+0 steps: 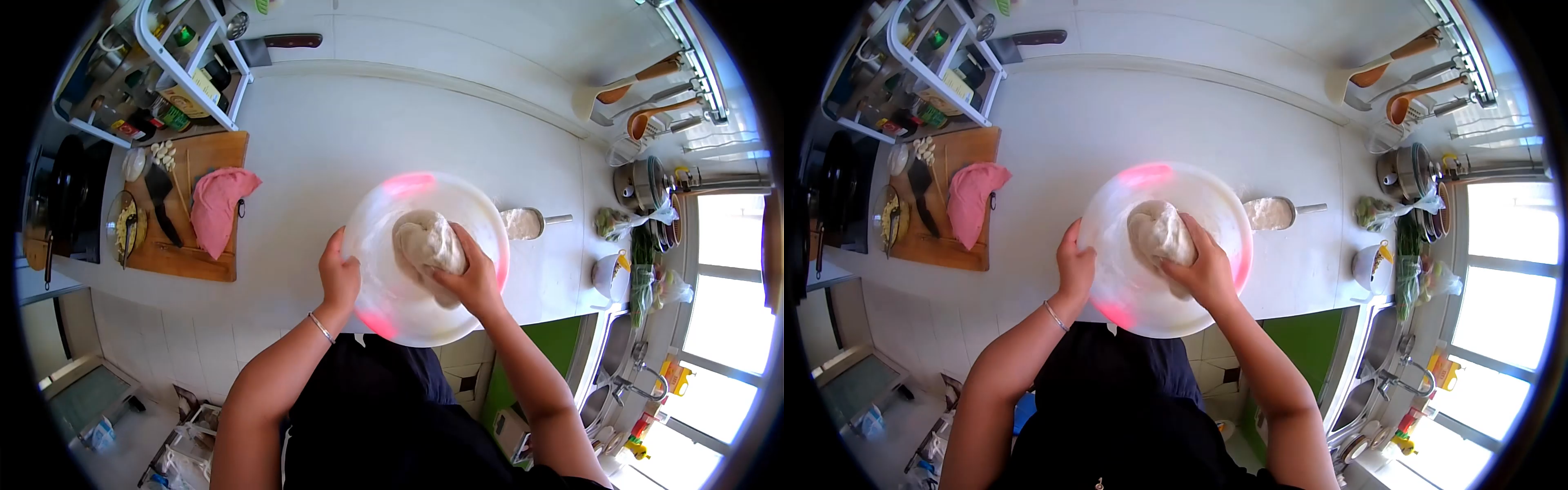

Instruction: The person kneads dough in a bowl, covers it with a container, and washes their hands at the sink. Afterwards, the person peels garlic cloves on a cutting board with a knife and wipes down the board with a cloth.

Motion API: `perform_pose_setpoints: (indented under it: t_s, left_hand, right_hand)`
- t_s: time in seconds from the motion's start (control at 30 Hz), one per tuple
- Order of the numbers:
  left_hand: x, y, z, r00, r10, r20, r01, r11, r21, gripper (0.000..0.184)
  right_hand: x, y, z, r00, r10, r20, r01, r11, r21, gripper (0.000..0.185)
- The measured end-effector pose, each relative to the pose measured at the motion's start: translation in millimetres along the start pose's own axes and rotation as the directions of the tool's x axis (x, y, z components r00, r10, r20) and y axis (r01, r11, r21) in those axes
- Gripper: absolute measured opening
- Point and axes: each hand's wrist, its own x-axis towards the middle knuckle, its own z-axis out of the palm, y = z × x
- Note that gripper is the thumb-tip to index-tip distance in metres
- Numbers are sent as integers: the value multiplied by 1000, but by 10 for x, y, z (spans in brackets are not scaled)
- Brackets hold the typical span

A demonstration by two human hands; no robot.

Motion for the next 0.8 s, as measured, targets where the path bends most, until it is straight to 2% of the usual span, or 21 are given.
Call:
perform_pose_setpoints:
  t_s: [0.03, 0.1, 0.17, 0.2, 0.23, 0.3, 0.37, 0.43, 0.47, 0.5, 0.57, 0.6, 0.63, 0.7, 0.73, 0.8]
  left_hand:
    - [18, -8, 2, 1000, 25, 5, -25, 1000, 12, 51]
    - [43, 24, 25, 999, 51, 14, -51, 999, 17, 52]
    - [41, 139, 17, 1000, -24, 14, 23, 999, 40, 52]
    - [50, 121, 18, 1000, -23, 11, 23, 999, 38, 52]
    - [63, 93, 14, 1000, -16, 14, 15, 999, 46, 52]
    - [65, 50, 0, 1000, -14, 10, 13, 998, 57, 52]
    - [80, 41, 1, 999, -13, 31, 13, 1000, 13, 51]
    - [61, -4, -15, 999, -7, 47, 5, 999, 37, 51]
    - [107, 4, -46, 998, 8, 59, -11, 998, 55, 51]
    - [117, 45, -63, 998, 28, 48, -31, 998, 59, 51]
    - [95, 138, -47, 988, -138, 71, 145, 982, -120, 53]
    - [96, 164, -87, 952, -254, 170, 282, 945, -167, 55]
    - [57, 163, -133, 952, -251, 175, 280, 945, -167, 55]
    - [111, 203, -206, 860, -385, 334, 470, 852, -228, 55]
    - [117, 196, -225, 866, -365, 343, 454, 861, -229, 55]
    - [100, 153, -242, 890, -401, 217, 452, 836, -312, 54]
  right_hand:
    - [-36, -56, -8, 988, -148, -40, 140, 976, -169, 74]
    - [-134, 81, 146, 958, -280, 67, 283, 877, -389, 65]
    - [-211, 394, 308, 884, -341, 321, 468, 675, -570, 55]
    - [-213, 410, 325, 853, -289, 435, 511, 633, -582, 50]
    - [-183, 433, 353, 851, -290, 437, 514, 631, -581, 50]
    - [-97, 411, 482, 836, -481, 265, 536, 610, -584, 49]
    - [2, 440, 711, 815, -526, 242, 556, 593, -582, 49]
    - [101, 481, 885, 786, -492, 374, 613, 550, -567, 50]
    - [128, 476, 909, 817, -384, 431, 577, 576, -580, 55]
    - [134, 408, 858, 809, -406, 425, 587, 568, -577, 55]
    - [112, 277, 667, 842, -447, 303, 536, 623, -569, 56]
    - [138, 351, 660, 838, -457, 298, 540, 613, -577, 56]
    - [119, 457, 699, 850, -419, 320, 525, 633, -568, 57]
    - [103, 457, 673, 865, -392, 313, 501, 650, -572, 58]
    - [90, 284, 575, 895, -371, 248, 445, 697, -562, 57]
    - [80, 63, 359, 926, -345, 150, 367, 743, -560, 56]
